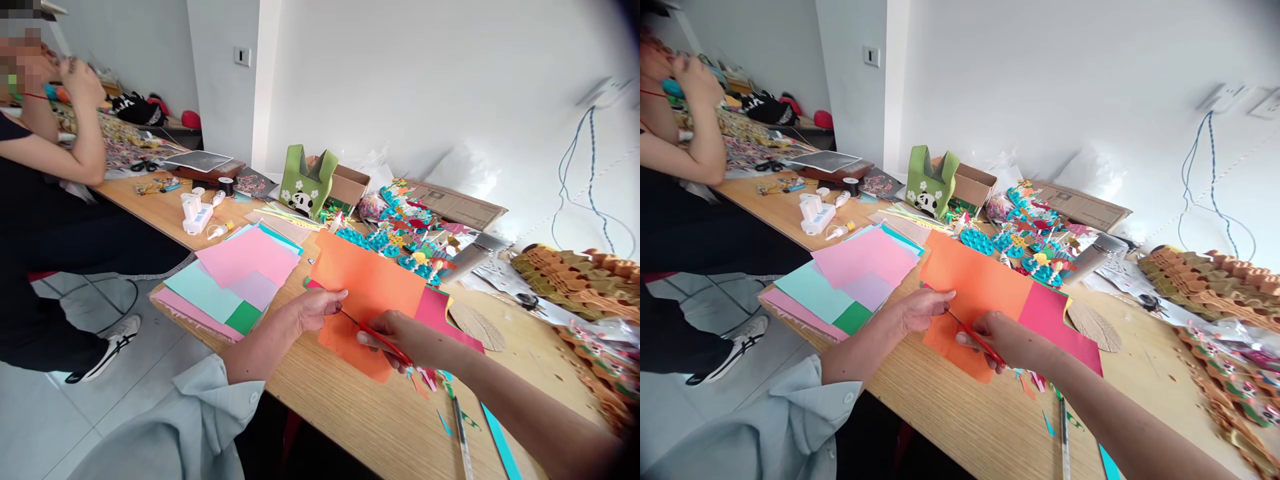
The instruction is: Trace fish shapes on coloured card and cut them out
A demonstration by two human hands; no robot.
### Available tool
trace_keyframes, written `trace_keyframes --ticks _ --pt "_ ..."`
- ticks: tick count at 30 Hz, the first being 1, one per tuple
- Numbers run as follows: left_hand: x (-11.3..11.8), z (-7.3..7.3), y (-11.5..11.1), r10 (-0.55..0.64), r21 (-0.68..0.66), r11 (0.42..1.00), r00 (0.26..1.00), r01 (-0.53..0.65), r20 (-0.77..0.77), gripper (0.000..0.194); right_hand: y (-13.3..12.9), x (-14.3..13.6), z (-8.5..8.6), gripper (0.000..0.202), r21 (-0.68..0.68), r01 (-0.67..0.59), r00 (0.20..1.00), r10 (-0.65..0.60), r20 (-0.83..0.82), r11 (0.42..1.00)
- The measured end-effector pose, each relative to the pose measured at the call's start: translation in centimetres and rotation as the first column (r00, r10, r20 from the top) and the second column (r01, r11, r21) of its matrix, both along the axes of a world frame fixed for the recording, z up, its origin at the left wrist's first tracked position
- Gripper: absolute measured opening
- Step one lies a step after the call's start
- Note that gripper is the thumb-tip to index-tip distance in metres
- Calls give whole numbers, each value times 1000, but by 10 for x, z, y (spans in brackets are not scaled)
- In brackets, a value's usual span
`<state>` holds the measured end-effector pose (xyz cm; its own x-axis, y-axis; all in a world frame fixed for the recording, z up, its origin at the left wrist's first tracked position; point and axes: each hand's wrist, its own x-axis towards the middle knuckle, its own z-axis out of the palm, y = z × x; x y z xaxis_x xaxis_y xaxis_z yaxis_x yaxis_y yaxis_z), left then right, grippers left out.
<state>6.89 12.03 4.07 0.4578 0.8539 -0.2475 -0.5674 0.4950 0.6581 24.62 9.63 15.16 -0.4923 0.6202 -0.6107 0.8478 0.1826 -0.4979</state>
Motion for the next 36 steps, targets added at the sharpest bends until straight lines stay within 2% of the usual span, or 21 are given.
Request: trace_keyframes --ticks 6,11,13,15,19,21,25,27,29,31,34,36 --pt "-3 7 -4 -109 -7 994 992 109 59 23 -12 13 0 53 94 66 998 -65 -7 993" --pt "-5 8 -1 -10 -12 1000 994 12 109 15 -31 40 0 51 294 20 997 -40 61 956" --pt "-7 10 0 74 -2 997 987 -74 140 14 -45 53 -9 50 370 -35 985 -30 168 928" --pt "-8 14 1 159 20 986 971 -165 180 13 -61 63 -26 46 406 -109 961 -9 278 907" --pt "-11 25 0 275 61 952 928 -299 251 13 -90 68 -66 25 464 -176 902 -46 429 868" --pt "-11 32 -2 318 74 934 909 -349 271 16 -97 68 -80 16 506 -215 889 -47 455 835" --pt "-15 50 -16 395 116 888 868 -444 300 17 -104 78 -96 10 643 -291 905 -15 426 709" --pt "-22 61 -28 432 166 853 849 -494 305 15 -105 83 -97 8 669 -308 907 -3 421 676" --pt "-33 69 -44 507 187 803 814 -565 284 13 -103 80 -91 7 657 -293 916 7 402 695" --pt "-47 74 -60 607 152 742 750 -653 262 22 -97 65 -79 15 625 -239 941 20 337 743" --pt "-68 74 -86 710 158 628 643 -762 287 22 -75 26 -64 23 569 -120 991 63 118 813" --pt "-80 71 -102 754 179 573 600 -800 266 15 -55 -1 -64 24 471 -44 999 53 -4 881"
